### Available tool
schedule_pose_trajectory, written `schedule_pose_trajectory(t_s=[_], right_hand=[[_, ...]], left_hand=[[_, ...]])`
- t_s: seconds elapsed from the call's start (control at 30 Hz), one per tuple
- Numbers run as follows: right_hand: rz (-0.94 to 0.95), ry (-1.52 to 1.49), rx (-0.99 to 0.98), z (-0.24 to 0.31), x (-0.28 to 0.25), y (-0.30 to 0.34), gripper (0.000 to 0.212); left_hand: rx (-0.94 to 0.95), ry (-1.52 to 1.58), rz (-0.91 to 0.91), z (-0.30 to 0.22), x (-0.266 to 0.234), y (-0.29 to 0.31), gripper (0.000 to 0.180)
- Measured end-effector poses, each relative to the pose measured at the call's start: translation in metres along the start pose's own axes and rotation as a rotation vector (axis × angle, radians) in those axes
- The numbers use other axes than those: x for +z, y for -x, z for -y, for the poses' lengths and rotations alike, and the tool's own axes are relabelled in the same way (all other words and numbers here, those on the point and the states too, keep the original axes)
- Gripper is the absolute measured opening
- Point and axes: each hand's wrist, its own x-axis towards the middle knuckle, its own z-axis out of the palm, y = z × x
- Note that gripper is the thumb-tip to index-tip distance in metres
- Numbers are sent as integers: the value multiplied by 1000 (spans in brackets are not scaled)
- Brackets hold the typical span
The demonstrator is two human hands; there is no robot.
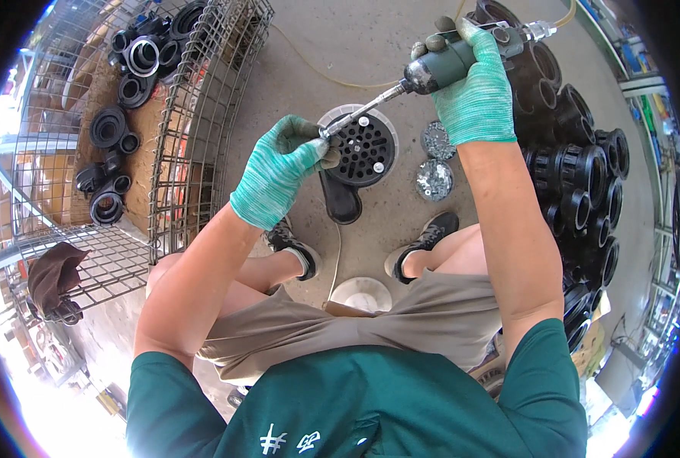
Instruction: The person retrieves screws and washers from storage bins, carries them to a workstation, fits strainer plates onto pump housings, and fastens them using a pneumatic screwdriver.
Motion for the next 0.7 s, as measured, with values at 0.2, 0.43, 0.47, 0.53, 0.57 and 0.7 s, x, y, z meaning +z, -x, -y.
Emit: schedule_pose_trajectory(t_s=[0.2, 0.43, 0.47, 0.53, 0.57, 0.7], right_hand=[[-30, 7, 8, -1, -3, -2, 22], [30, 80, -33, -7, -3, 3, 22], [28, 80, -33, -7, -3, 5, 22], [62, 119, 87, -8, 0, 12, 23], [37, 101, 78, -14, -3, 11, 24], [129, 154, 37, -33, 0, 18, 26]], left_hand=[[86, -287, -54, 0, 7, 3, 23], [45, -444, -57, -1, 7, 0, 18], [83, -504, -68, 7, 2, -3, 17], [118, -564, -82, 17, -7, -10, 16], [114, -643, -113, 20, -11, -15, 16], [345, -1084, -135, 39, -24, -32, 18]])
